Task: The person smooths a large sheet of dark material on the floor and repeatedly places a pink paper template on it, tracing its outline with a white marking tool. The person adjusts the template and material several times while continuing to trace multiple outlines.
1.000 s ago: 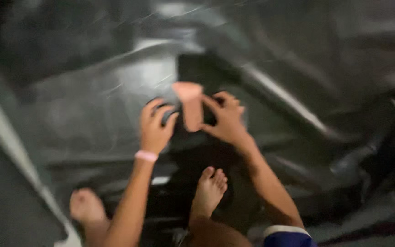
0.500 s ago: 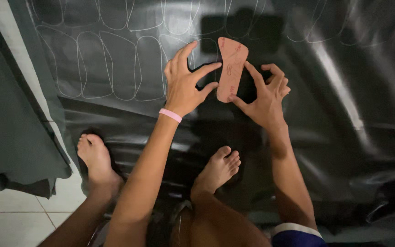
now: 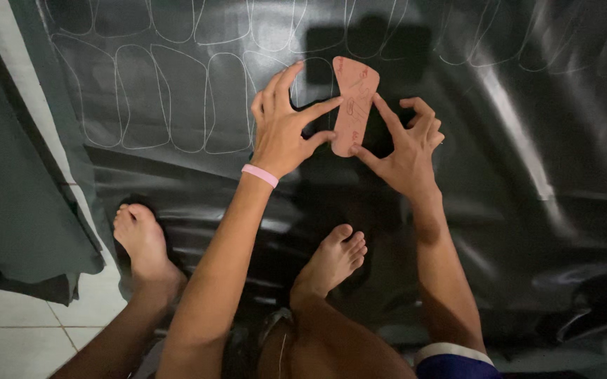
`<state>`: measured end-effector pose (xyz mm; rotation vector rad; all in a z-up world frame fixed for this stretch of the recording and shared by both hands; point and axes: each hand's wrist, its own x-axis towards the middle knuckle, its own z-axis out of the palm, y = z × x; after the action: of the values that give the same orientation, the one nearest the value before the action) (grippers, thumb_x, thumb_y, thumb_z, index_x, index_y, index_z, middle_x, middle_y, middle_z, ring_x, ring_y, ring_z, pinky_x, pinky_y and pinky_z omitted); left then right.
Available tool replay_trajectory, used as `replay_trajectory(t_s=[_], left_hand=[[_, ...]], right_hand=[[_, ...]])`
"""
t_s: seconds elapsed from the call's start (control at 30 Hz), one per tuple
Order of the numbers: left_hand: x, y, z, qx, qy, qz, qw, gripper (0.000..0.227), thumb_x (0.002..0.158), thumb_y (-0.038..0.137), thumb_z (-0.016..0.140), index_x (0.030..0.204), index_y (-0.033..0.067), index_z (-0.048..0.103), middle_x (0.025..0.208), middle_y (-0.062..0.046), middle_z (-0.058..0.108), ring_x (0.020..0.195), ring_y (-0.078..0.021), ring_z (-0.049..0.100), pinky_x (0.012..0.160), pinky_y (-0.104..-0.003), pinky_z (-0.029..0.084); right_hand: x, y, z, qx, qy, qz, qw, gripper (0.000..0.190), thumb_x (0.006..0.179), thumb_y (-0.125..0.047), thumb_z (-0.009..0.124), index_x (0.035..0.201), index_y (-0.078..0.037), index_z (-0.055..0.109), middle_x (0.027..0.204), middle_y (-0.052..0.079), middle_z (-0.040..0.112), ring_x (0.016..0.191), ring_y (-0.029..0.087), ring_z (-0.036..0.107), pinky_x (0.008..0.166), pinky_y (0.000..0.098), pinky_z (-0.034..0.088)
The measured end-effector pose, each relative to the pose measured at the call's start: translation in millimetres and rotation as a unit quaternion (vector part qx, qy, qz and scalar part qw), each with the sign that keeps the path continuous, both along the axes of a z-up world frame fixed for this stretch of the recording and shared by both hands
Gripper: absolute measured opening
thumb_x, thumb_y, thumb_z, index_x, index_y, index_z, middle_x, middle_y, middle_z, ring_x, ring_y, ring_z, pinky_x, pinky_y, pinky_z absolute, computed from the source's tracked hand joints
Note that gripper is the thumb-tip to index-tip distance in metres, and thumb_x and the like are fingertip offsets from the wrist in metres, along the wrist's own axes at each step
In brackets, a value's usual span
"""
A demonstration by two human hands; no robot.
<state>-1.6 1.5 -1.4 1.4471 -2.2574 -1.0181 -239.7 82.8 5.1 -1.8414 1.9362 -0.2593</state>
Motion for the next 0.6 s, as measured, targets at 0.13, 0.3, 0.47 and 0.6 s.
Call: replay_trajectory(t_s=[0.13, 0.3, 0.47, 0.6], left_hand=[[-1, 1, 1, -0.026, -0.024, -0.018, 0.999, 0.054, 0.074, 0.046, 0.090, 0.125, 0.0364, 0.075, 0.163, -0.012, 0.027, 0.150, -0.0375, 0.021, 0.118, -0.057, 0.019], [-3, 1, 1, -0.025, -0.005, -0.012, 1.000, 0.055, 0.073, 0.045, 0.092, 0.124, 0.0353, 0.076, 0.163, -0.010, 0.029, 0.150, -0.0372, 0.023, 0.118, -0.057, 0.019], [-2, 1, 3, -0.031, -0.015, -0.014, 0.999, 0.056, 0.071, 0.044, 0.092, 0.124, 0.0358, 0.076, 0.163, -0.010, 0.029, 0.150, -0.0373, 0.023, 0.118, -0.056, 0.019], [-11, 3, -2, -0.044, -0.073, -0.043, 0.995, 0.062, 0.066, 0.038, 0.091, 0.124, 0.0256, 0.074, 0.155, -0.016, 0.034, 0.141, -0.0432, 0.029, 0.110, -0.061, 0.024]], right_hand=[[2, -1, 1, -0.011, 0.005, 0.004, 1.000, 0.090, 0.079, -0.065, 0.088, 0.154, -0.027, 0.057, 0.139, 0.010, 0.038, 0.115, 0.029, 0.037, 0.098, 0.0483, 0.029], [2, -1, 4, -0.009, 0.008, 0.000, 1.000, 0.092, 0.076, -0.067, 0.089, 0.153, -0.027, 0.058, 0.139, 0.010, 0.038, 0.115, 0.030, 0.037, 0.097, 0.0485, 0.029], [2, 1, 2, 0.004, 0.004, 0.001, 1.000, 0.092, 0.078, -0.067, 0.088, 0.154, -0.026, 0.058, 0.139, 0.010, 0.038, 0.115, 0.029, 0.036, 0.098, 0.0482, 0.029], [-2, 3, -3, -0.009, 0.014, 0.013, 1.000, 0.093, 0.076, -0.063, 0.091, 0.153, -0.023, 0.058, 0.136, 0.010, 0.039, 0.119, 0.029, 0.035, 0.097, 0.0487, 0.030]])
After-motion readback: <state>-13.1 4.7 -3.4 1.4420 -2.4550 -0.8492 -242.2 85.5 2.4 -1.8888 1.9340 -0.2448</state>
